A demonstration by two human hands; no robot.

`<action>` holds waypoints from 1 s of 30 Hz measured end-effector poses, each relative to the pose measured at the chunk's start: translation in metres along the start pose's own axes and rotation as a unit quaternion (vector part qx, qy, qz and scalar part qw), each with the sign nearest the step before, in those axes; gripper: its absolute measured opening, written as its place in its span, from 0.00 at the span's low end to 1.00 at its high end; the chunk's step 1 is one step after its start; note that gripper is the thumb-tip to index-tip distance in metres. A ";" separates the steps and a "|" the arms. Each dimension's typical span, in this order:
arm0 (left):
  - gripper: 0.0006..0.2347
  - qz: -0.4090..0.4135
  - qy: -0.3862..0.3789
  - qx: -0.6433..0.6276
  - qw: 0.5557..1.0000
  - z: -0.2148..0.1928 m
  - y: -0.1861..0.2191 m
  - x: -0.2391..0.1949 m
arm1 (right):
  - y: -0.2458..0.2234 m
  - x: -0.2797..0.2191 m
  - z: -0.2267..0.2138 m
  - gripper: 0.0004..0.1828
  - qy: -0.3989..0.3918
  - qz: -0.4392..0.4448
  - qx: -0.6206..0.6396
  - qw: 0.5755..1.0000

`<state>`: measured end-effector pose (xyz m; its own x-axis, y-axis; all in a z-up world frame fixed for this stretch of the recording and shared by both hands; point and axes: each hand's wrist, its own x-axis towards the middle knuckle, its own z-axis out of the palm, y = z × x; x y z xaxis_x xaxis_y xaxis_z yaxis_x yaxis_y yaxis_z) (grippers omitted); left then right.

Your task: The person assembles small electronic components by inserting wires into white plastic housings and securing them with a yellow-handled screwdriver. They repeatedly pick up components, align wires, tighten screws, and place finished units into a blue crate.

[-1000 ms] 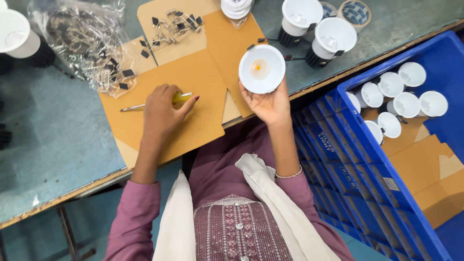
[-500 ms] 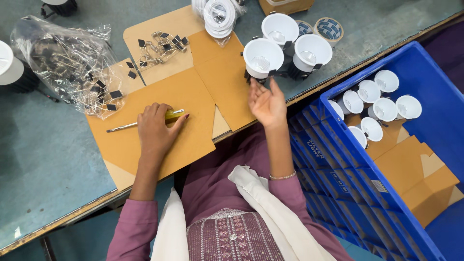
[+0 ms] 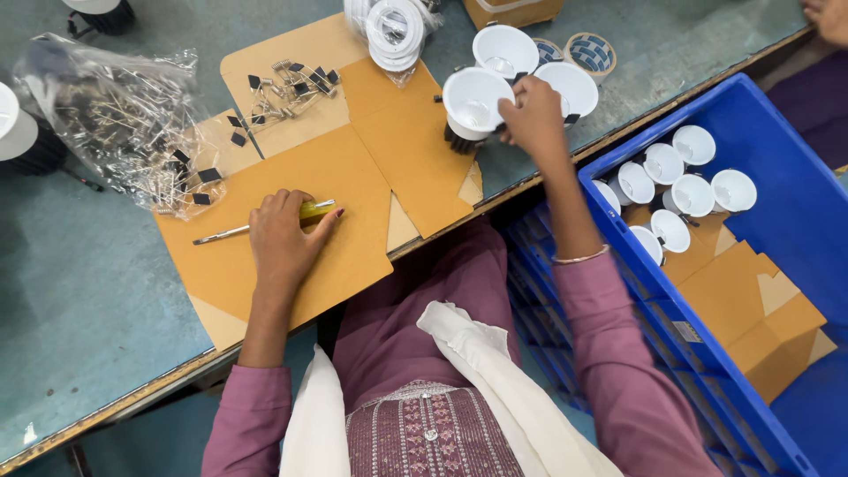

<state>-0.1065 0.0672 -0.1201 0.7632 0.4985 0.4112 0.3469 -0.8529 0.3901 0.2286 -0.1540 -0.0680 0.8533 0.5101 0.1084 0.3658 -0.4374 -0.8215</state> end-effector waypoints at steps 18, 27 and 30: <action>0.18 0.008 -0.009 -0.006 1.000 -0.001 -0.002 0.000 | 0.034 0.028 -0.040 0.51 -0.068 -0.120 -0.410 0.902; 0.17 0.004 -0.034 0.000 0.999 -0.001 -0.006 -0.002 | 0.050 0.072 -0.051 0.42 -0.210 -0.140 -0.393 0.884; 0.18 0.007 -0.040 0.005 0.999 0.000 -0.009 -0.002 | 0.046 0.068 -0.048 0.38 -0.217 -0.153 -0.384 0.884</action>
<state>-0.1109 0.0733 -0.1248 0.8089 0.4734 0.3487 0.3415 -0.8611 0.3768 0.3214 -0.1754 -0.0717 0.5087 0.8548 -0.1022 0.8417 -0.5188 -0.1498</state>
